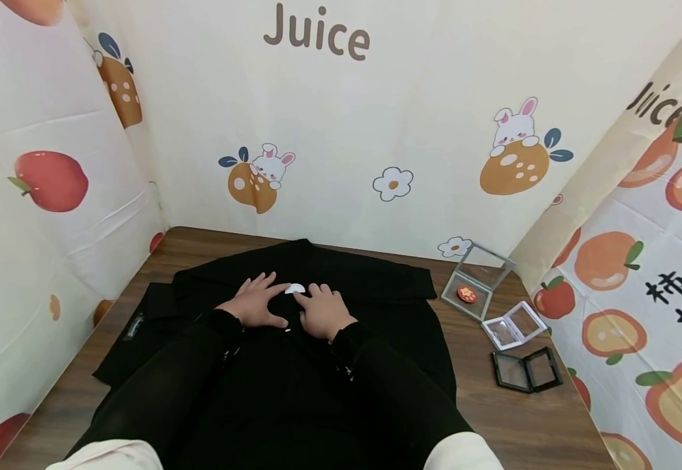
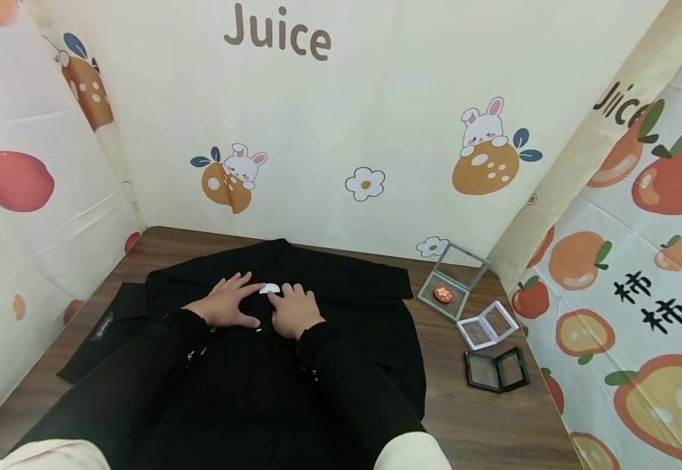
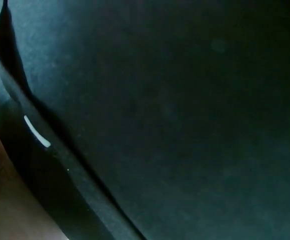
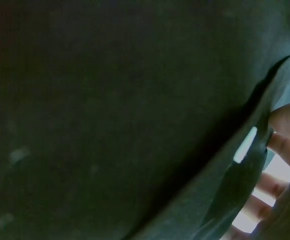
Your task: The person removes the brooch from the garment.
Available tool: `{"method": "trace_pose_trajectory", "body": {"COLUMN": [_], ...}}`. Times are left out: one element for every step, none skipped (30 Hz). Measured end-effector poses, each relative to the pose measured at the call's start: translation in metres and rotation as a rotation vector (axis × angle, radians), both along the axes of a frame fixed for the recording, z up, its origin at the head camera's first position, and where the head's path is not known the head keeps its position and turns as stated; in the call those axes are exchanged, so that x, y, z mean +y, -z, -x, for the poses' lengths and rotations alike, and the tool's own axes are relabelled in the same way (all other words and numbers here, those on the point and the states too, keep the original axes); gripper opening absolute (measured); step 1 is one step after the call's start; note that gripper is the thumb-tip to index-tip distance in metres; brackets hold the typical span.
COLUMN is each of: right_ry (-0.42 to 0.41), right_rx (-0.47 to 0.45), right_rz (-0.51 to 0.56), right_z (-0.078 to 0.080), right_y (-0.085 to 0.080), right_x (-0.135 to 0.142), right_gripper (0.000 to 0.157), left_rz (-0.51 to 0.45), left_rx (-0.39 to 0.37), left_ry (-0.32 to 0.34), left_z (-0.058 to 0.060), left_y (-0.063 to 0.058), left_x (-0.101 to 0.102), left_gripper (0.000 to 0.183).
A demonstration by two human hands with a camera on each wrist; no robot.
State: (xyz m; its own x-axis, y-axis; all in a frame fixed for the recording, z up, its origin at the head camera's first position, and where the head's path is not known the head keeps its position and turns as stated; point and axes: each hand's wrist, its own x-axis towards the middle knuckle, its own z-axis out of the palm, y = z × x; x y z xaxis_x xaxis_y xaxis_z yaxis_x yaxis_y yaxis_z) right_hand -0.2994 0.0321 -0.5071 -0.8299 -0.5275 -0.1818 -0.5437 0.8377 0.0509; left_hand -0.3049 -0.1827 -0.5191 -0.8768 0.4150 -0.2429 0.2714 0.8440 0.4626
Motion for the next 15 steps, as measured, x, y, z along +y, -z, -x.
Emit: {"method": "trace_pose_trajectory", "body": {"right_ry": [0.001, 0.001, 0.0, -0.001, -0.003, -0.005, -0.006, -0.006, -0.007, -0.007, -0.006, -0.006, -0.005, -0.004, -0.005], "right_rx": [-0.003, -0.004, -0.006, -0.005, -0.005, -0.005, -0.003, -0.001, 0.0, 0.001, -0.001, -0.001, 0.0, 0.0, -0.001], "right_rz": [-0.003, -0.008, -0.011, -0.01, -0.011, -0.012, -0.012, -0.013, -0.014, -0.014, -0.018, -0.018, -0.018, -0.019, -0.021], "right_z": [0.0002, 0.0005, 0.0008, 0.001, 0.0012, 0.0017, 0.002, 0.0022, 0.0022, 0.0022, 0.002, 0.0018, 0.0011, 0.0007, 0.0004], "right_y": [0.0004, 0.0005, 0.0008, 0.0006, 0.0007, 0.0012, 0.0011, 0.0011, 0.0011, 0.0008, 0.0009, 0.001, 0.0006, 0.0007, 0.0007], "right_x": [0.0004, 0.0006, 0.0008, 0.0008, 0.0007, 0.0006, 0.0006, 0.0005, 0.0005, 0.0005, 0.0007, 0.0009, 0.0011, 0.0013, 0.0016], "right_gripper": [0.052, 0.052, 0.052, 0.052, 0.052, 0.052, 0.052, 0.052, 0.052, 0.053, 0.053, 0.053, 0.053, 0.053, 0.053], "left_rz": [-0.006, -0.007, -0.007, -0.004, -0.002, 0.004, 0.003, 0.011, 0.012, 0.011, 0.007, 0.006, 0.001, 0.0, -0.005], "left_rx": [-0.001, 0.0, 0.0, 0.002, 0.003, 0.001, 0.003, 0.003, 0.003, 0.005, 0.007, 0.004, 0.006, 0.005, 0.007], "left_ry": [0.001, 0.002, 0.001, 0.0, 0.0, -0.003, -0.005, -0.007, -0.007, -0.005, -0.004, -0.004, -0.002, -0.002, 0.0], "left_z": [-0.0003, -0.0004, -0.0002, -0.0002, 0.0, 0.0005, 0.001, 0.0018, 0.0026, 0.0034, 0.0041, 0.0048, 0.0053, 0.0057, 0.0059], "left_y": [-0.0008, -0.001, -0.0011, -0.0012, -0.0013, -0.0008, -0.0003, 0.0008, 0.0017, 0.0028, 0.004, 0.0055, 0.0065, 0.0073, 0.0081], "left_x": [0.0005, 0.0007, 0.0006, 0.0006, 0.0003, -0.0001, -0.0004, -0.0007, -0.0009, -0.0012, -0.0014, -0.0014, -0.0015, -0.0015, -0.0016], "left_gripper": [0.094, 0.094, 0.094, 0.094, 0.094, 0.094, 0.095, 0.095, 0.095, 0.095, 0.095, 0.095, 0.095, 0.095, 0.095]}}
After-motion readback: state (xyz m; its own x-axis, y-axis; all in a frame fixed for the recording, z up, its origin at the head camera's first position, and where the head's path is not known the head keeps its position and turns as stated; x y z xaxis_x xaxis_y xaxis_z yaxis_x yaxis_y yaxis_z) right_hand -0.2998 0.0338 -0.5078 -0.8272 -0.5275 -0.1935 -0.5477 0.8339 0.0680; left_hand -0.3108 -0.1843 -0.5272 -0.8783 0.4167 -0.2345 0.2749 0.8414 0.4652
